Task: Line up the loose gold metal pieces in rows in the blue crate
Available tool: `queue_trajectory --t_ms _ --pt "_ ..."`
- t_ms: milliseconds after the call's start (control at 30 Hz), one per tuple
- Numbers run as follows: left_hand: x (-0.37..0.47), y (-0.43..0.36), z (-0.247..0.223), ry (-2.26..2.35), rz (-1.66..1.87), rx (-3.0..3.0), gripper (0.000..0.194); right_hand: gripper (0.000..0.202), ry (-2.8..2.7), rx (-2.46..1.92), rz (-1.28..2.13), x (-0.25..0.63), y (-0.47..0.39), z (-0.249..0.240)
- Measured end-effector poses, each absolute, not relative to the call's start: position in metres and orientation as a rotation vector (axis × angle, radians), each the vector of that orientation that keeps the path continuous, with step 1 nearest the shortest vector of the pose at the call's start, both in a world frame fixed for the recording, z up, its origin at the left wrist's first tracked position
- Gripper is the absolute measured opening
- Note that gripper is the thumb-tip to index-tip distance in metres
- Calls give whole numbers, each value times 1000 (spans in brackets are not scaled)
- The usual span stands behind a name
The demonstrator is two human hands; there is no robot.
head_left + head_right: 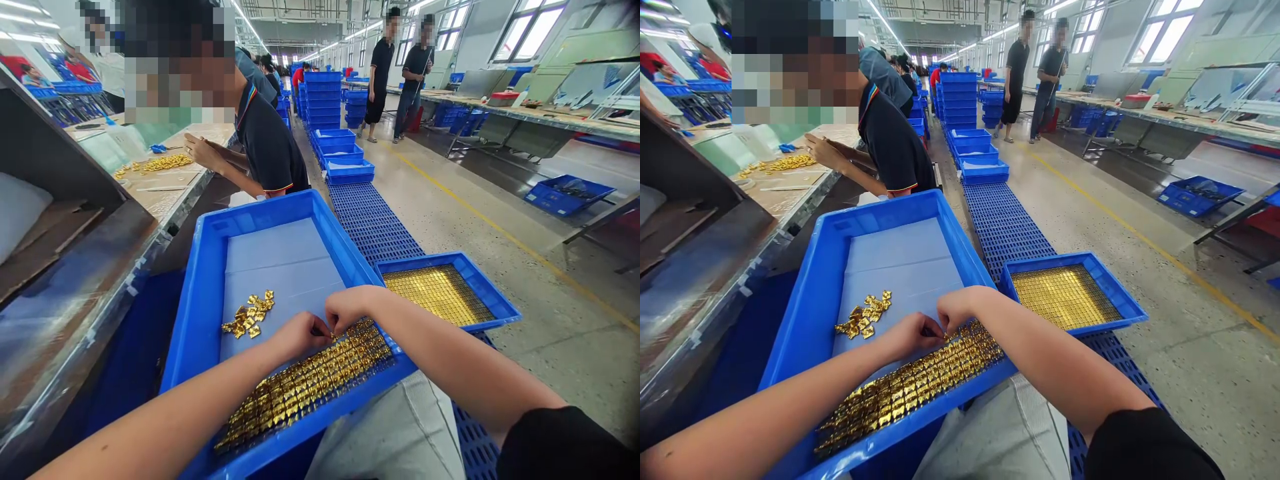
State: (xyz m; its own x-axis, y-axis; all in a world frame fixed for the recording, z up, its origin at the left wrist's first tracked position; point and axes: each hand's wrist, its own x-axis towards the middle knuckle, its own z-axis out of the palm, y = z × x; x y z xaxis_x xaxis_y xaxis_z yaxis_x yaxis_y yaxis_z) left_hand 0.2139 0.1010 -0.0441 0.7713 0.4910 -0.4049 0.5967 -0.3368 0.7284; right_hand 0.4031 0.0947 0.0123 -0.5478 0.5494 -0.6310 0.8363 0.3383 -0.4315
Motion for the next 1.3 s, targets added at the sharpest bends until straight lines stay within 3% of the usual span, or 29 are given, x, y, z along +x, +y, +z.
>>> queue_trajectory --t_ms 200,367,567,800,1067,1300 --pt "215 95 -39 814 -187 2078 24 23 2231 1198 -1067 404 94 10" --pt "207 108 -8 873 -228 2229 21 27 2255 1307 -1089 405 93 14" --pt "165 168 29 1394 -212 2497 24 32 2467 1466 -1007 407 100 20" --pt "154 193 14 1579 -378 2494 24 34 2477 1444 -992 407 102 24" --pt "178 181 6 1361 -336 2603 24 38 2552 1413 -793 402 109 18" --pt "214 114 -1 987 -446 2644 32 37 2547 1303 -671 391 108 11"
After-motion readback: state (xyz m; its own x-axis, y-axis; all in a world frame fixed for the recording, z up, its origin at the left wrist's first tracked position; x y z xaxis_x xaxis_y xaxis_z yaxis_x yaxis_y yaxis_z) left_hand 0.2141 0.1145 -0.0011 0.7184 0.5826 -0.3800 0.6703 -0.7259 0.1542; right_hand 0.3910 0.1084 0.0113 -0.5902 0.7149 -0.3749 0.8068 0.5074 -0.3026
